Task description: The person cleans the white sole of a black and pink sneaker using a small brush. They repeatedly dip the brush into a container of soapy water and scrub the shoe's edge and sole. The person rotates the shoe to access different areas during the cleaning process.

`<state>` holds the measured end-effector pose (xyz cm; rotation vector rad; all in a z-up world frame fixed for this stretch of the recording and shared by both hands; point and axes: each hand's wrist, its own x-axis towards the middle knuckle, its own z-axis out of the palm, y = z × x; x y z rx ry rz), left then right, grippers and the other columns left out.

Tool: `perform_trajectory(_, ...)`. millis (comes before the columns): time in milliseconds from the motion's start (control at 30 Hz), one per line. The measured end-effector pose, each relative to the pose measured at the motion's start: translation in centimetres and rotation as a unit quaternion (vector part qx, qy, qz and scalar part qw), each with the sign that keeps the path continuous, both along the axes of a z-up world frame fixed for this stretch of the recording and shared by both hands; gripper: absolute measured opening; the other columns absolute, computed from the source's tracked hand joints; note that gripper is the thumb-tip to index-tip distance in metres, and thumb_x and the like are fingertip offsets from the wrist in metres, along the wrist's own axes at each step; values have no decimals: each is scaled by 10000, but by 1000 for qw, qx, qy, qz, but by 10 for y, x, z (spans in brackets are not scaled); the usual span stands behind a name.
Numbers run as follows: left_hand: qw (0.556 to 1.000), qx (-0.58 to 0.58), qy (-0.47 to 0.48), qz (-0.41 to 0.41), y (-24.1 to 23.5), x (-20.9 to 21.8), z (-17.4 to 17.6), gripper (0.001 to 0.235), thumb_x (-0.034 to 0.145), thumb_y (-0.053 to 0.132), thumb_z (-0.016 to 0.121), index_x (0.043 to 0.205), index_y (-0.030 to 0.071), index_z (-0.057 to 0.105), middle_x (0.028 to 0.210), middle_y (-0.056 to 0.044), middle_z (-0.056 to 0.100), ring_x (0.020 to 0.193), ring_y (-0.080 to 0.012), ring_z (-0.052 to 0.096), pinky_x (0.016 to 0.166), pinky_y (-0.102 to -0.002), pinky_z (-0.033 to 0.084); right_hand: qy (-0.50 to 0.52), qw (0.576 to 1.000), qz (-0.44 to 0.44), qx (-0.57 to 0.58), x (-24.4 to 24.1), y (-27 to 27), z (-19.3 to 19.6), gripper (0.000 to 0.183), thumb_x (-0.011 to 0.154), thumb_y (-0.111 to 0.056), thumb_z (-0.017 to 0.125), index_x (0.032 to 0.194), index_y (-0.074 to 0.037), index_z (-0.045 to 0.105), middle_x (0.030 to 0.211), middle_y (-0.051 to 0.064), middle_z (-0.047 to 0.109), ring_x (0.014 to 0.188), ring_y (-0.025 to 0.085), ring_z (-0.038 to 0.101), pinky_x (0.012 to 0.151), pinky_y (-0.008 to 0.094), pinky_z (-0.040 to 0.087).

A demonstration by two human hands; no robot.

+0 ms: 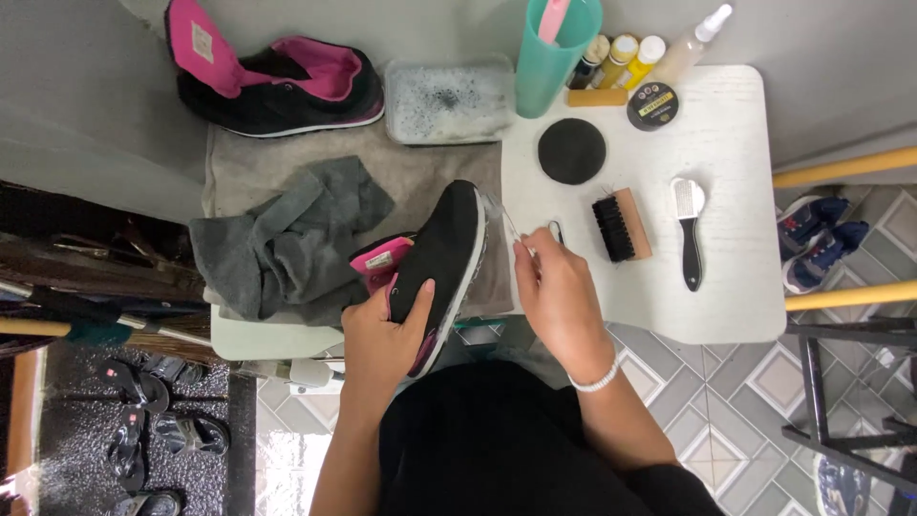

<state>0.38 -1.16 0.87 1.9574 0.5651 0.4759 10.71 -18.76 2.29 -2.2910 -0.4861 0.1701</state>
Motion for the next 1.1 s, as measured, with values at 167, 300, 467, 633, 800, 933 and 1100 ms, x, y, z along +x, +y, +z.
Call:
perform_trajectory(167, 999, 31, -19, -3, -7, 0, 5, 519, 956, 176, 777, 490, 92, 566, 351, -34, 533, 307, -103, 462, 370, -204, 328, -34, 999, 24, -23, 12, 14, 3, 156, 1035, -66, 571, 1018, 60, 661, 601, 154, 605, 538, 203, 613, 476, 326, 522)
perform_trajectory(300, 998, 52, -32, 19, -11, -5, 13, 539, 942, 165, 785, 469, 77, 544, 332, -39, 502, 290, -124, 426, 351, -237, 303, -56, 996, 32, -62, -10, 5, 7, 138, 1021, -65, 576, 1018, 37, 668, 628, 171, 627, 550, 241, 663, 475, 328, 543)
perform_trajectory(467, 997, 61, -46, 10, -24, -7, 7, 518, 956, 112, 748, 485, 83, 535, 332, -29, 478, 294, -124, 428, 374, -215, 319, -61, 997, 33, -36, 5, 16, 1, 130, 1020, -51, 579, 1012, 39, 671, 653, 169, 645, 571, 245, 679, 495, 323, 548)
perform_trajectory(633, 991, 115, -66, 26, -24, -8, 8, 528, 953, 85, 749, 484, 78, 506, 333, -51, 462, 295, -149, 427, 365, -240, 313, -87, 994, 39, -48, -5, 14, 19, 135, 1021, -57, 577, 1010, 32, 677, 674, 175, 657, 591, 263, 699, 495, 337, 556)
perform_trajectory(800, 991, 104, -81, 34, -27, -5, 11, 505, 940, 107, 760, 487, 89, 538, 331, -38, 483, 268, -152, 429, 355, -221, 316, -81, 996, 24, -42, -17, 2, 23, 131, 1017, -56, 579, 1006, 35, 673, 656, 187, 639, 568, 272, 682, 489, 356, 554)
perform_trajectory(933, 988, 117, -94, 22, -34, -6, -5, 484, 935, 84, 766, 501, 95, 553, 343, -35, 491, 271, -156, 439, 363, -207, 326, -99, 995, 20, -25, 3, 13, 19, 138, 1028, -55, 563, 989, 37, 659, 663, 177, 635, 588, 282, 682, 487, 362, 548)
perform_trajectory(1100, 983, 135, -115, 53, -27, -7, -7, 532, 949, 46, 748, 488, 79, 483, 329, -61, 433, 281, -130, 378, 356, -231, 289, -129, 990, 24, -52, -12, 19, 22, 168, 1043, -66, 539, 993, 15, 677, 682, 165, 650, 572, 286, 690, 492, 351, 562)
